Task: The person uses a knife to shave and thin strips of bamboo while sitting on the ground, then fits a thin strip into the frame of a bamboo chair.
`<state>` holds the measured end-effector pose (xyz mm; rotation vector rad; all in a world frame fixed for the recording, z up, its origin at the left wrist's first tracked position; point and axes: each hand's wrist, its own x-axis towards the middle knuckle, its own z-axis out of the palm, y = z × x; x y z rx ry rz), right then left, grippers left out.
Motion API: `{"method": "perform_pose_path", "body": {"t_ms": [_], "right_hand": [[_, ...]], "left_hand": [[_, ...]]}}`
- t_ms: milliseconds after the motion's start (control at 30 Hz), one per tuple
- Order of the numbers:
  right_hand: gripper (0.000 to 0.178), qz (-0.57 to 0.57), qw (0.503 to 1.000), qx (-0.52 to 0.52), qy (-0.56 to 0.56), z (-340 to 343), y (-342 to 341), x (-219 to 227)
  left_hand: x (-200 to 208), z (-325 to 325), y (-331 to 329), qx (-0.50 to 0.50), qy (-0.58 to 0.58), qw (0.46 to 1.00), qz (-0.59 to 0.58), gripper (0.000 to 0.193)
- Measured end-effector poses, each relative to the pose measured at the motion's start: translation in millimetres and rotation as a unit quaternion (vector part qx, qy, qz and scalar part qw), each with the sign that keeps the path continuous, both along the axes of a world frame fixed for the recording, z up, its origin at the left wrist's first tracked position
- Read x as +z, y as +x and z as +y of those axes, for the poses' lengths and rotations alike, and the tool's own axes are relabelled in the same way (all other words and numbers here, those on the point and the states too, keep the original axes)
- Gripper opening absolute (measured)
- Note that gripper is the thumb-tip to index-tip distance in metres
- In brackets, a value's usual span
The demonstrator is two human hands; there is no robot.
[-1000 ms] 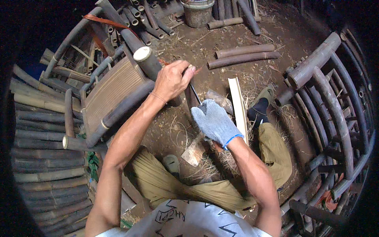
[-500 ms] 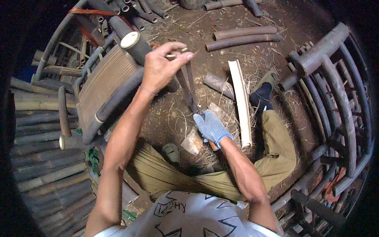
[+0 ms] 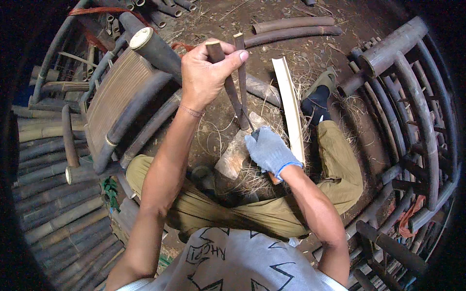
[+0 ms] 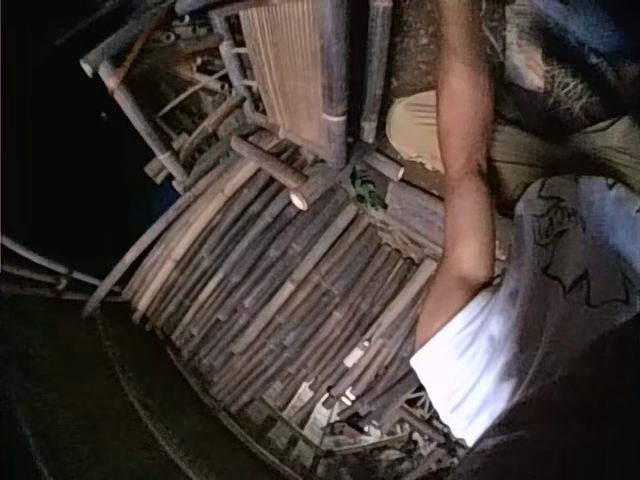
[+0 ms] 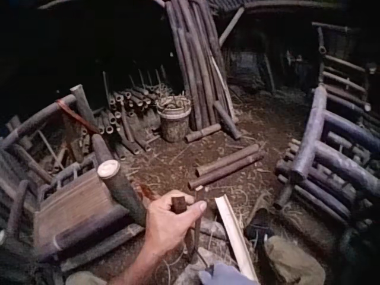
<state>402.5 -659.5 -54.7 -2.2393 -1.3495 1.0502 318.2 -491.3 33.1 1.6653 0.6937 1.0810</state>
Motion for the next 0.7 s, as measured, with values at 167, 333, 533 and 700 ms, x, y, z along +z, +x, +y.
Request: {"method": "perform_pose_path", "body": {"t_ms": [167,333,533,700], "right_hand": [[0.044,-0.034,0.999,-0.015,0.038,-7.9,-14.4,-9.0],[0.043,0.066,0.995,-0.078,-0.014,-26.6,-18.1,-62.3],[0.041,-0.06,0.997,-0.043,-0.009,-30.0,-24.2,-41.8],[0.039,0.009,0.999,-0.045,-0.003,-29.3,-17.4,-36.3]], "left_hand": [[-10.2,-2.5,-0.1,-0.022,-0.06,0.997,-0.051,0.021],[-6.6,-3.6,-0.8,-0.022,-0.041,0.998,-0.048,0.022],[0.7,-5.2,5.7,-0.025,-0.056,0.998,-0.03,0.02],[0.1,-9.9,10.8,-0.014,-0.031,0.999,-0.011,0.016]]}}
